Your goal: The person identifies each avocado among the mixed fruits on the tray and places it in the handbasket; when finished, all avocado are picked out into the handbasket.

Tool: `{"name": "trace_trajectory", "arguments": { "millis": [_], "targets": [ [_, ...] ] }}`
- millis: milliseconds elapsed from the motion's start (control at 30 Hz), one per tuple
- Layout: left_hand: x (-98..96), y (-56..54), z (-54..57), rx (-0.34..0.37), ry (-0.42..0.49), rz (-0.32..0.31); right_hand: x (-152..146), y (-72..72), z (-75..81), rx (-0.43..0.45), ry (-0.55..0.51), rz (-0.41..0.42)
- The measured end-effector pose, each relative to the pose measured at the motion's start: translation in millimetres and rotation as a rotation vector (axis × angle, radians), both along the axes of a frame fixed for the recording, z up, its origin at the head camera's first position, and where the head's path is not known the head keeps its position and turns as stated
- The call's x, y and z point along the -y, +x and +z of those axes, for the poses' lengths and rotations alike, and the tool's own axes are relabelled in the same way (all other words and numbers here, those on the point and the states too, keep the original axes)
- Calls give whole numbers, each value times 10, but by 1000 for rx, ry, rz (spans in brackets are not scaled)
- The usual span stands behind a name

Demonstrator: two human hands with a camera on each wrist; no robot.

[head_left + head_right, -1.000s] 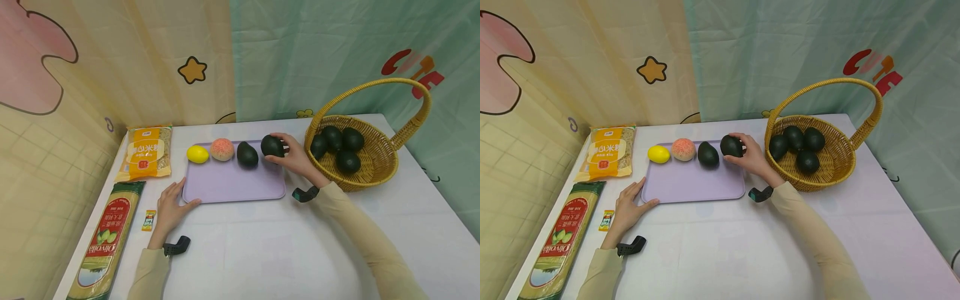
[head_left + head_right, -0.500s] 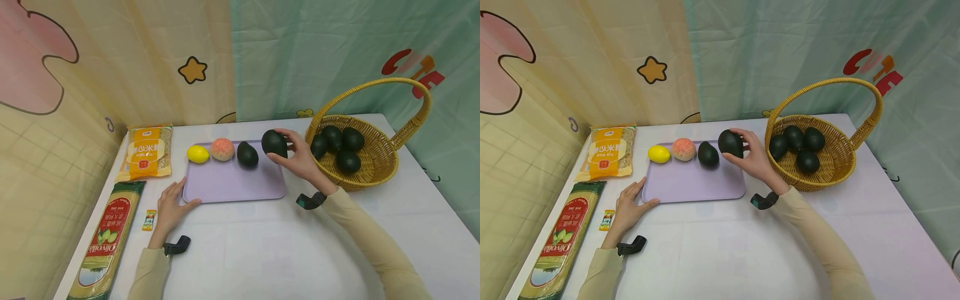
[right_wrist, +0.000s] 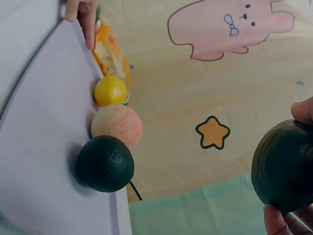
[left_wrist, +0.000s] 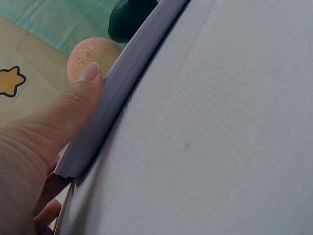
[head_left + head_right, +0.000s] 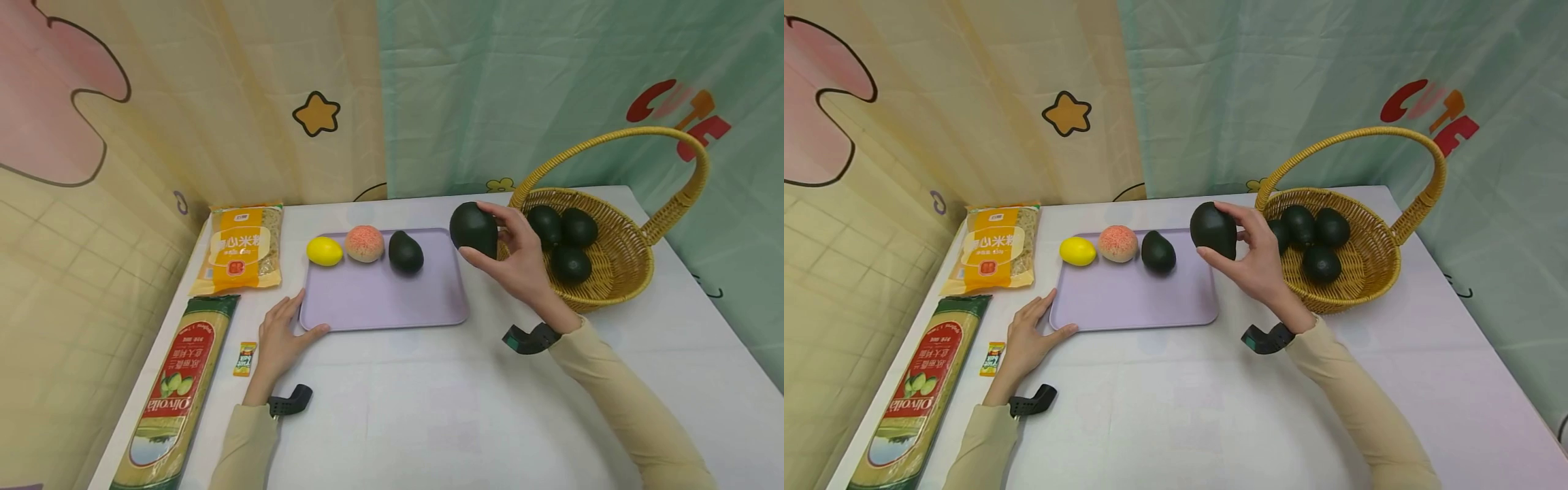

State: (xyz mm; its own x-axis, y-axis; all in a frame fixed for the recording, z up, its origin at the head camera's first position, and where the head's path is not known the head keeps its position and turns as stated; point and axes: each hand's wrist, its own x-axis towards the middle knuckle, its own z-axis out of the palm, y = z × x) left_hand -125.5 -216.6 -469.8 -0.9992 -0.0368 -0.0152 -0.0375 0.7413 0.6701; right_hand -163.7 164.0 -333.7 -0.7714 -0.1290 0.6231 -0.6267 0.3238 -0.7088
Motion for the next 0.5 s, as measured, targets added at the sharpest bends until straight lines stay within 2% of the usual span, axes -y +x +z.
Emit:
{"name": "trace_trajectory", "arguments": {
  "millis": [100,333,500],
  "targets": [
    [-6,2,12,0,1,-1,-33,89,92,-37,-41,14],
    [-5,1,11,-4,3,-2,-209,163,83,-100,-160,-15],
    [-3,7,8,3,6,0,-373,217,63,-127,-221,-78]
  ]
}}
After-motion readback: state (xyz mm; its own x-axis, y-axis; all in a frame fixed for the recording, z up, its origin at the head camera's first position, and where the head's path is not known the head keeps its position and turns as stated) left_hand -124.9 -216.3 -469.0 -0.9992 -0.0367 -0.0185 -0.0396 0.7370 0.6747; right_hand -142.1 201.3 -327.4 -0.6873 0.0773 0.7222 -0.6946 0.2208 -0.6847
